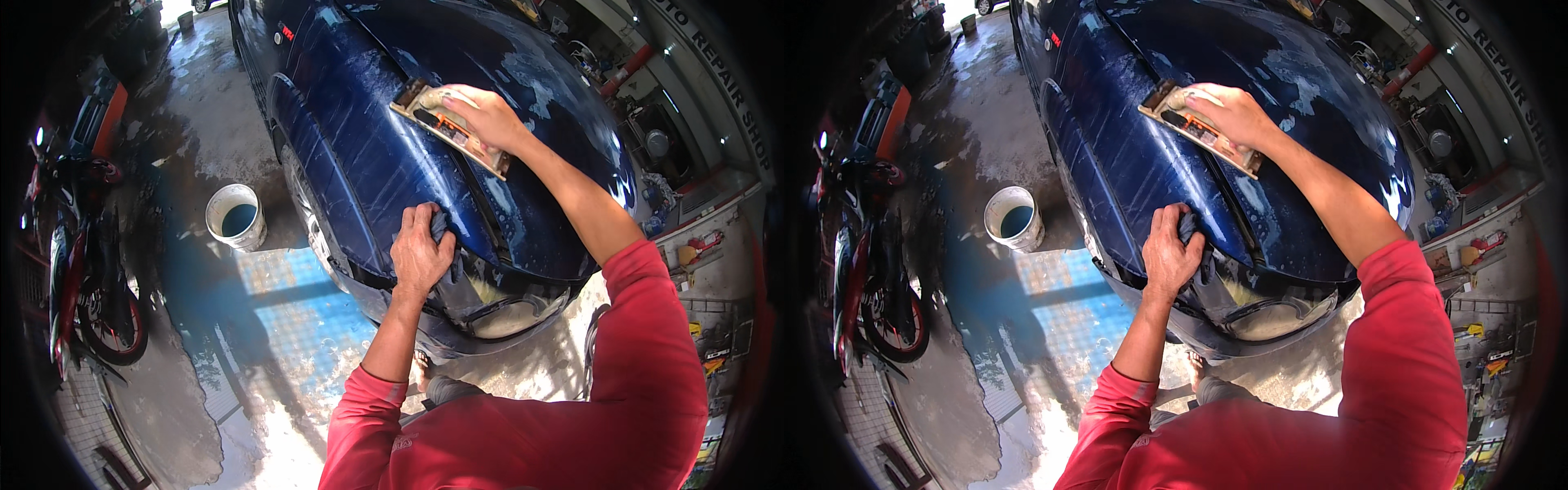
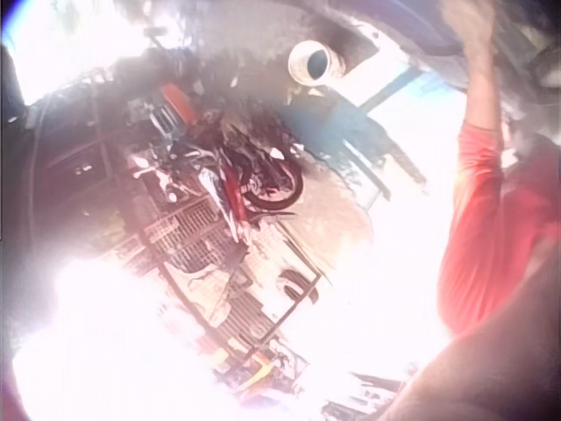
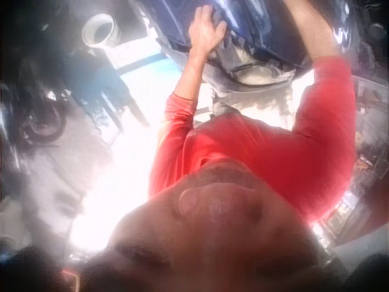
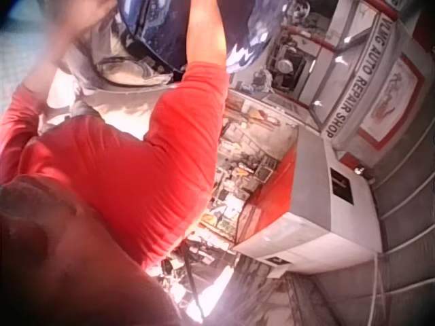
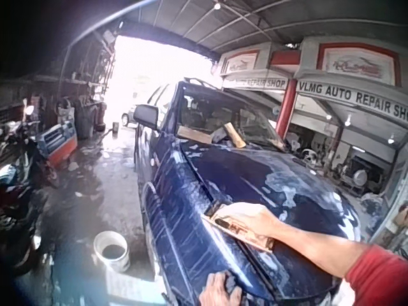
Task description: The person sands the hood of a blue car using a sanding block and sandpaper, repeatedly dipping the block into a bucket of water and wiping the surface. The person also walks across the garage to retrieve a sheet of sandpaper and returns to continue sanding.
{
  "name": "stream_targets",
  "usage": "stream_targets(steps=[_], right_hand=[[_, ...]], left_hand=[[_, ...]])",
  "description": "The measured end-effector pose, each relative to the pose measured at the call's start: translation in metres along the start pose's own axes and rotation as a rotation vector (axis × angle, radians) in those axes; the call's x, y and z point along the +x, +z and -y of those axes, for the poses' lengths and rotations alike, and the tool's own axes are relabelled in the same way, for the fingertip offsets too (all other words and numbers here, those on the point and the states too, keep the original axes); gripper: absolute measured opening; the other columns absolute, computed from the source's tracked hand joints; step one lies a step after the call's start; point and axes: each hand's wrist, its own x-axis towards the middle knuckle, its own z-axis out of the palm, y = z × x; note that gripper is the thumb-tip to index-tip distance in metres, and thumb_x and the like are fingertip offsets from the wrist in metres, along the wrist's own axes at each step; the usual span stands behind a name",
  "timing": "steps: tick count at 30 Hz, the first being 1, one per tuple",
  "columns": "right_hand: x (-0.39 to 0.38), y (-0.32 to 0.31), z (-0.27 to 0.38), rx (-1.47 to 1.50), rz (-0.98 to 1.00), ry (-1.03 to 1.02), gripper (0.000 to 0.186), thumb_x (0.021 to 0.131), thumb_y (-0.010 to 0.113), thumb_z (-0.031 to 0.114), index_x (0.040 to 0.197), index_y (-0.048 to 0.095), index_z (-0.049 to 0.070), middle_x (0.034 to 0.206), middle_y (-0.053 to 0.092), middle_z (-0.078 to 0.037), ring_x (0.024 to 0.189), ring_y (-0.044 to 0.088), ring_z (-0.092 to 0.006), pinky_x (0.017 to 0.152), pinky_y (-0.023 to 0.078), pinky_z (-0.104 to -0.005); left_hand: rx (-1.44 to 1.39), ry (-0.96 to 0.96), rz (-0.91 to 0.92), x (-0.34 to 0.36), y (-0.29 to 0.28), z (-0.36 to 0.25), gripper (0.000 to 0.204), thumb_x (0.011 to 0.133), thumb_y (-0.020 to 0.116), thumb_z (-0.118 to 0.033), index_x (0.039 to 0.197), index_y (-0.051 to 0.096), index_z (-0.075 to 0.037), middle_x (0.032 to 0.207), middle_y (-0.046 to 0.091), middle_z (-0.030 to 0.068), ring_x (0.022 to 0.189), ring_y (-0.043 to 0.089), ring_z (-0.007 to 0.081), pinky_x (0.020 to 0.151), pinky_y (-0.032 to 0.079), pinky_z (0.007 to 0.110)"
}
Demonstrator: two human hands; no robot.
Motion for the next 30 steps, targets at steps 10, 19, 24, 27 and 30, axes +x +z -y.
stream_targets(steps=[10,19,24,27,30], right_hand=[[0.046,-0.004,0.006,-0.145,-0.040,0.079,0.049,0.112,0.065,0.048,0.139,0.075,0.009,0.111,0.083,-0.013,0.089,0.079,-0.0193,0.082,0.062,-0.0335],[-0.118,0.001,-0.019,-0.136,-0.175,-0.029,0.043,0.111,0.070,0.030,0.144,0.071,0.003,0.123,0.082,-0.017,0.113,0.079,-0.0204,0.105,0.058,-0.0367],[-0.150,-0.008,-0.031,-0.113,-0.167,0.041,0.044,0.109,0.072,0.029,0.145,0.070,0.003,0.126,0.082,-0.018,0.119,0.078,-0.0204,0.106,0.058,-0.0361],[-0.014,-0.002,-0.016,-0.191,-0.145,-0.151,0.044,0.111,0.067,0.042,0.137,0.075,0.008,0.111,0.083,-0.017,0.104,0.082,-0.0288,0.097,0.061,-0.0373],[0.095,0.010,0.009,-0.217,-0.180,0.087,0.051,0.109,0.064,0.055,0.141,0.076,0.017,0.108,0.083,-0.012,0.086,0.079,-0.0235,0.079,0.063,-0.0359]], left_hand=[[0.034,-0.002,0.024,0.004,0.001,0.004,0.046,0.084,0.075,-0.019,0.128,0.064,-0.010,0.118,0.064,0.0162,0.098,0.073,0.0466,0.084,0.060,0.056],[0.027,0.022,0.024,0.001,0.000,0.000,0.047,0.085,0.073,-0.019,0.130,0.064,-0.009,0.119,0.065,0.0178,0.103,0.073,0.0456,0.086,0.060,0.055],[0.058,-0.008,0.069,0.006,-0.005,-0.004,0.048,0.085,0.075,-0.021,0.129,0.063,-0.009,0.119,0.063,0.0173,0.101,0.072,0.0472,0.086,0.060,0.056],[0.054,0.000,0.049,0.006,-0.001,0.000,0.047,0.085,0.074,-0.021,0.129,0.063,-0.009,0.119,0.063,0.0175,0.099,0.073,0.0475,0.084,0.060,0.057],[0.015,-0.018,0.038,0.003,0.003,0.003,0.046,0.085,0.072,-0.019,0.128,0.062,-0.008,0.117,0.063,0.0183,0.101,0.070,0.0469,0.086,0.057,0.055]])
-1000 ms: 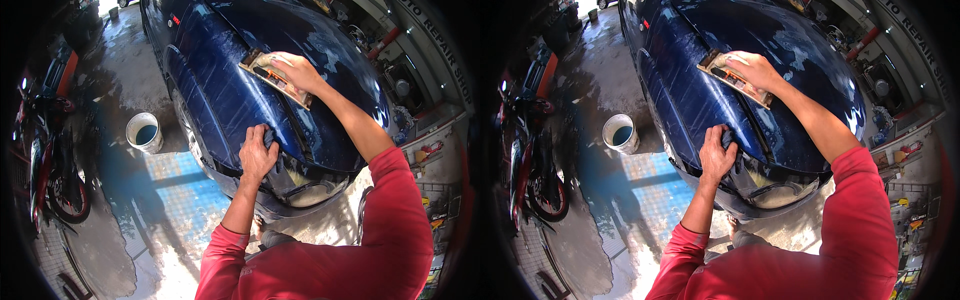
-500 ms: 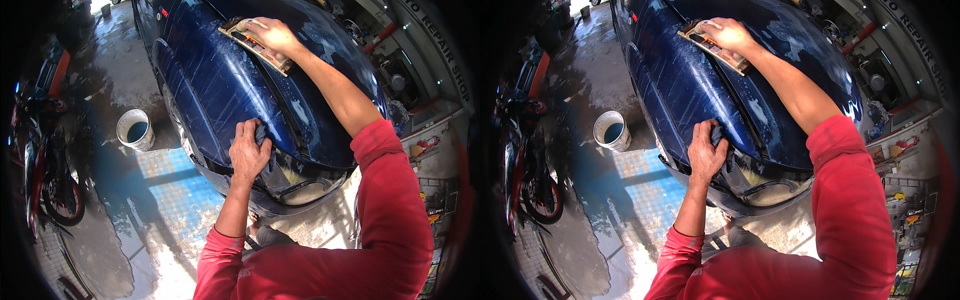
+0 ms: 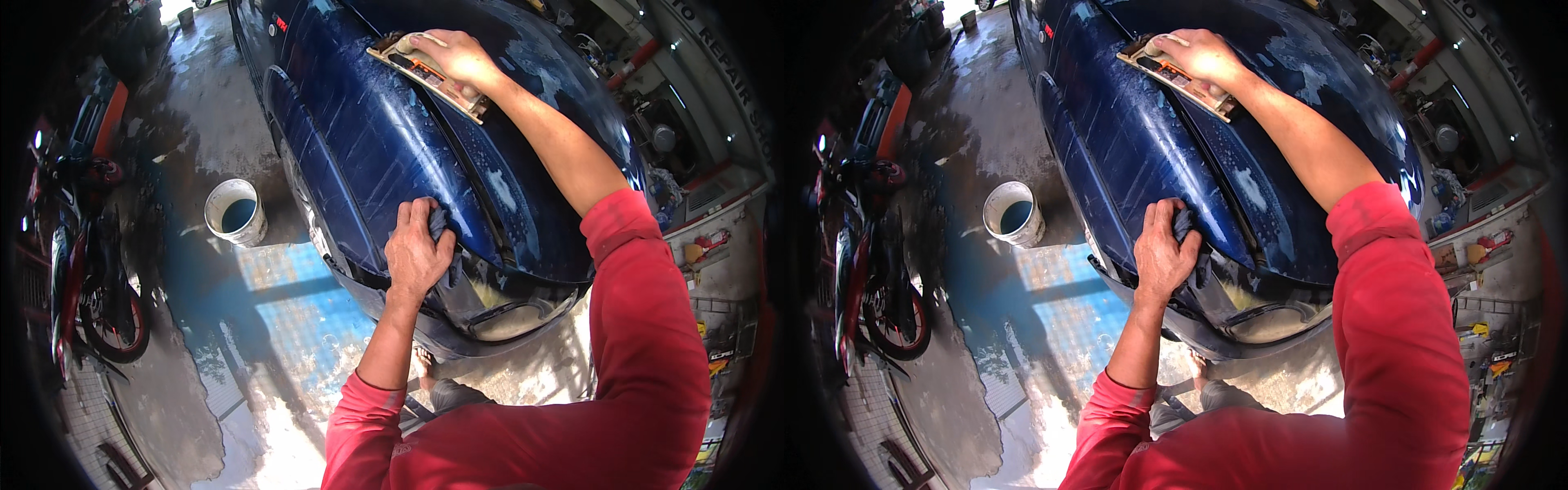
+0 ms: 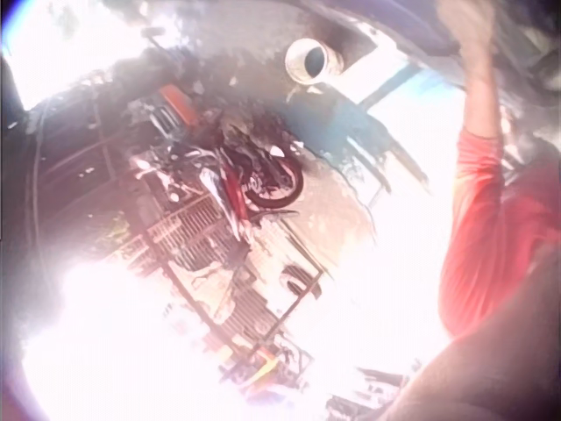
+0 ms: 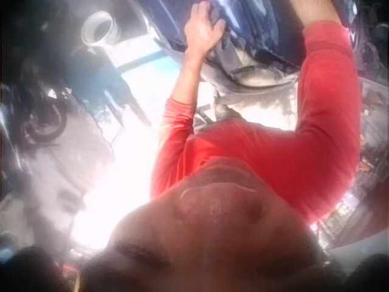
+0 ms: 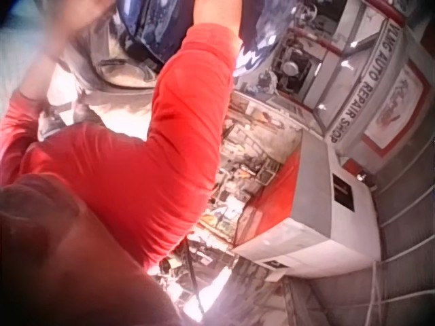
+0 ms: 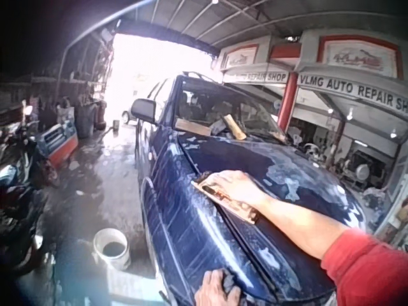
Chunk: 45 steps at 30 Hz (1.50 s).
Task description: The person sands the hood of a blue car using a sanding block and sandpaper, repeatedly dipping the block into a bucket of water and wiping the surface. The person also walks across the garage to retrieve a sheet of sandpaper and returns to continue sanding.
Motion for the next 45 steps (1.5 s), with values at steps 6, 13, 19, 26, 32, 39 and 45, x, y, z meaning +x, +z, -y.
stream_targets(steps=[6,13,19,26,32,39,45], right_hand=[[-0.137,-0.042,-0.041,0.174,0.188,-0.050,0.048,0.110,0.066,0.046,0.141,0.073,0.011,0.106,0.081,-0.019,0.081,0.080,-0.0235,0.072,0.063,-0.0345],[-0.275,-0.060,-0.095,0.170,-0.037,-0.062,0.041,0.110,0.071,0.025,0.144,0.069,0.001,0.122,0.083,-0.017,0.120,0.079,-0.0217,0.104,0.058,-0.0358],[0.005,-0.015,-0.034,0.132,0.000,-0.013,0.045,0.110,0.063,0.053,0.138,0.079,0.022,0.105,0.083,-0.011,0.055,0.069,-0.0196,0.052,0.056,-0.0350],[-0.115,-0.038,-0.038,0.171,0.164,-0.155,0.047,0.110,0.067,0.044,0.139,0.074,0.009,0.101,0.082,-0.014,0.077,0.081,-0.0225,0.068,0.063,-0.0341],[-0.189,-0.049,-0.049,0.040,0.089,-0.077,0.047,0.113,0.067,0.037,0.143,0.071,0.002,0.125,0.082,-0.017,0.117,0.077,-0.0213,0.107,0.056,-0.0356],[0.007,-0.006,0.002,0.142,0.120,0.115,0.049,0.111,0.063,0.055,0.137,0.076,0.015,0.083,0.072,-0.010,0.054,0.064,-0.0159,0.046,0.051,-0.0320],[-0.201,-0.049,-0.042,0.100,0.069,-0.051,0.047,0.111,0.068,0.039,0.143,0.072,0.004,0.123,0.082,-0.019,0.116,0.078,-0.0213,0.106,0.056,-0.0366]], left_hand=[[0.040,-0.001,0.017,-0.002,-0.003,-0.009,0.046,0.086,0.071,-0.019,0.129,0.061,-0.007,0.118,0.064,0.0186,0.102,0.070,0.0472,0.087,0.057,0.055],[0.114,-0.025,0.057,0.005,-0.009,-0.017,0.047,0.087,0.072,-0.022,0.129,0.058,-0.007,0.117,0.062,0.0200,0.106,0.068,0.0482,0.089,0.057,0.057],[0.102,0.028,0.031,0.004,-0.002,-0.005,0.045,0.086,0.071,-0.022,0.128,0.060,-0.008,0.117,0.063,0.0182,0.097,0.072,0.0477,0.083,0.060,0.058],[0.088,0.045,0.025,0.001,-0.006,-0.010,0.046,0.087,0.072,-0.021,0.129,0.061,-0.007,0.118,0.063,0.0186,0.099,0.072,0.0479,0.083,0.059,0.058],[0.094,-0.021,0.093,0.007,-0.012,-0.014,0.046,0.087,0.072,-0.023,0.128,0.059,-0.006,0.117,0.063,0.0205,0.106,0.068,0.0490,0.089,0.057,0.056],[0.066,0.009,0.027,0.003,-0.006,-0.006,0.046,0.087,0.073,-0.022,0.129,0.060,-0.008,0.118,0.063,0.0190,0.101,0.072,0.0483,0.085,0.059,0.058],[0.050,-0.008,0.030,0.001,-0.012,-0.015,0.046,0.087,0.071,-0.022,0.129,0.059,-0.007,0.117,0.063,0.0201,0.105,0.069,0.0491,0.088,0.056,0.057]])
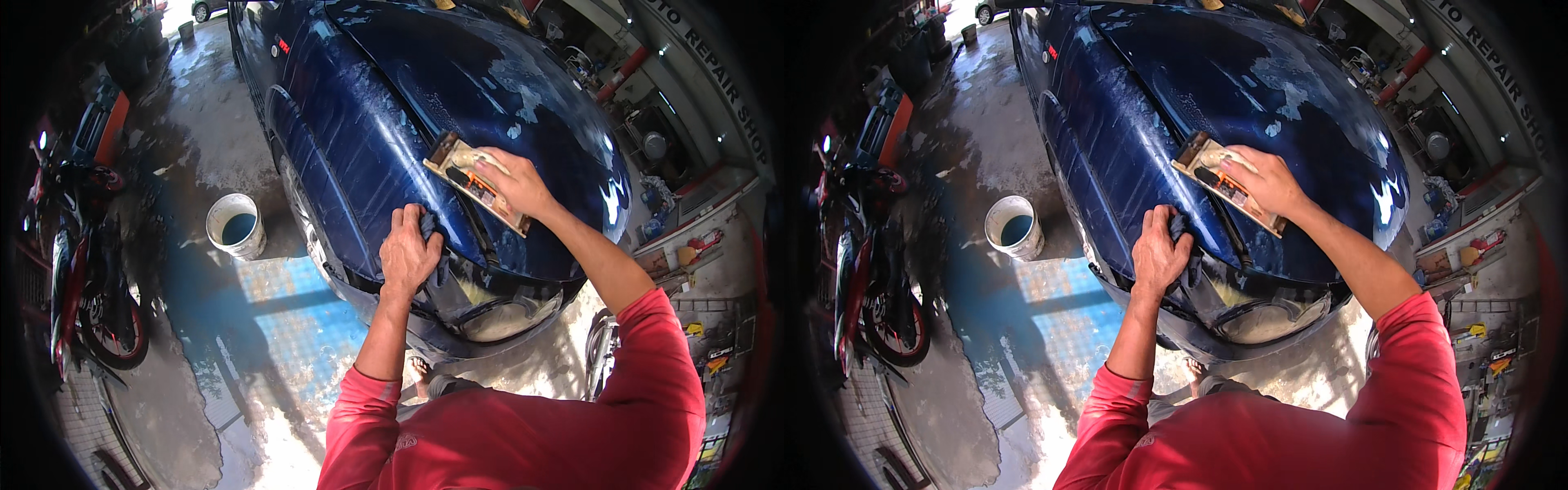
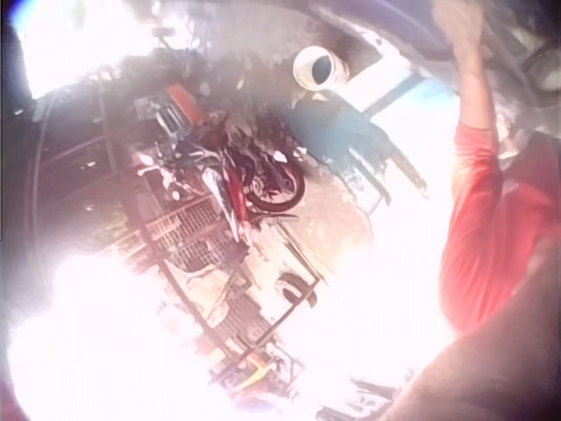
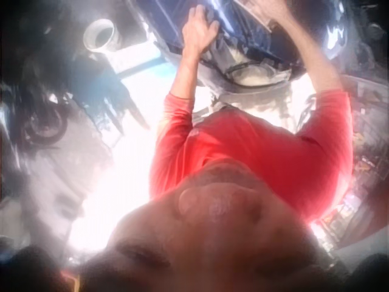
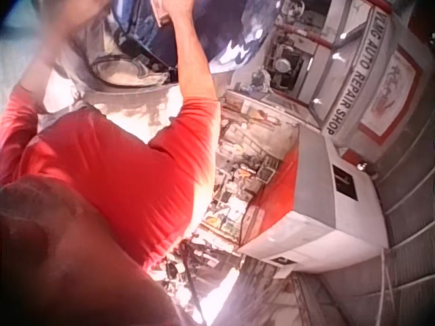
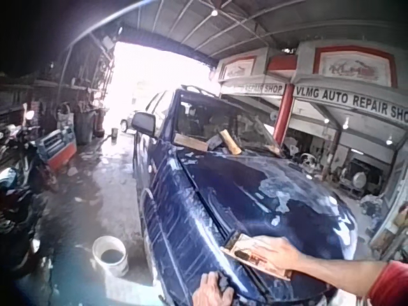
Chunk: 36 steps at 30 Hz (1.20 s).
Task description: The person sands the hood of a blue car using a sanding block and sandpaper, repeatedly dipping the block into a bucket of water and wiping the surface. The person also walks across the garage to retrieve a sheet of sandpaper and returns to continue sanding.
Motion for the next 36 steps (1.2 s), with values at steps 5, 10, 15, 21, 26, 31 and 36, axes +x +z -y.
stream_targets(steps=[5,10,15,21,26,31,36], right_hand=[[0.024,-0.002,-0.014,-0.076,0.009,-0.089,0.042,0.113,0.065,0.032,0.139,0.073,0.000,0.119,0.082,-0.016,0.111,0.077,-0.0182,0.103,0.057,-0.0333],[0.239,0.026,0.021,0.009,-0.048,0.040,0.051,0.109,0.063,0.057,0.131,0.080,0.014,0.089,0.080,-0.010,0.047,0.062,-0.0156,0.046,0.051,-0.0321],[0.194,0.023,0.030,0.034,-0.005,0.099,0.050,0.108,0.063,0.056,0.133,0.080,0.017,0.087,0.078,-0.011,0.050,0.065,-0.0183,0.044,0.053,-0.0356],[-0.040,-0.012,-0.024,0.145,0.033,-0.024,0.041,0.109,0.072,0.030,0.137,0.072,0.000,0.114,0.083,-0.020,0.107,0.082,-0.0245,0.094,0.061,-0.0387],[-0.140,-0.019,-0.053,0.157,-0.208,0.082,0.039,0.111,0.071,0.027,0.139,0.071,0.000,0.111,0.084,-0.014,0.104,0.080,-0.0172,0.093,0.061,-0.0338],[-0.155,-0.014,-0.082,0.343,-0.442,0.385,0.034,0.114,0.067,0.026,0.137,0.072,0.000,0.111,0.082,-0.008,0.093,0.075,-0.0115,0.089,0.060,-0.0325],[-0.155,-0.015,-0.079,0.643,-0.498,0.535,0.031,0.116,0.063,0.024,0.139,0.069,0.003,0.096,0.072,0.001,0.066,0.051,0.0003,0.055,0.042,-0.0207]], left_hand=[[0.048,-0.018,0.047,0.006,0.000,0.002,0.047,0.086,0.073,-0.023,0.128,0.060,-0.007,0.119,0.063,0.0190,0.102,0.072,0.0486,0.086,0.059,0.058],[0.014,0.018,-0.007,0.008,0.005,0.010,0.044,0.086,0.072,-0.022,0.125,0.061,-0.007,0.114,0.063,0.0189,0.096,0.071,0.0488,0.083,0.059,0.058],[0.015,0.026,-0.025,0.003,0.007,0.010,0.044,0.086,0.071,-0.023,0.126,0.060,-0.007,0.115,0.062,0.0186,0.098,0.070,0.0481,0.085,0.057,0.058],[0.019,0.109,0.035,0.005,0.002,0.022,0.049,0.086,0.072,-0.025,0.129,0.059,-0.007,0.118,0.061,0.0204,0.106,0.067,0.0503,0.087,0.055,0.059],[-0.303,-0.330,0.061,0.017,-0.036,0.004,0.040,0.084,0.078,-0.012,0.121,0.072,0.000,0.095,0.076,0.0092,0.090,0.069,0.0176,0.087,0.057,0.034],[-0.242,0.176,-0.200,0.058,-0.043,-0.091,0.037,0.089,0.081,-0.013,0.123,0.073,0.000,0.104,0.075,0.0097,0.095,0.071,0.0187,0.089,0.057,0.034],[0.139,0.512,0.057,0.083,0.033,-0.150,0.052,0.087,0.089,-0.031,0.131,0.074,-0.009,0.141,0.065,0.0144,0.120,0.066,0.0376,0.106,0.053,0.049]])
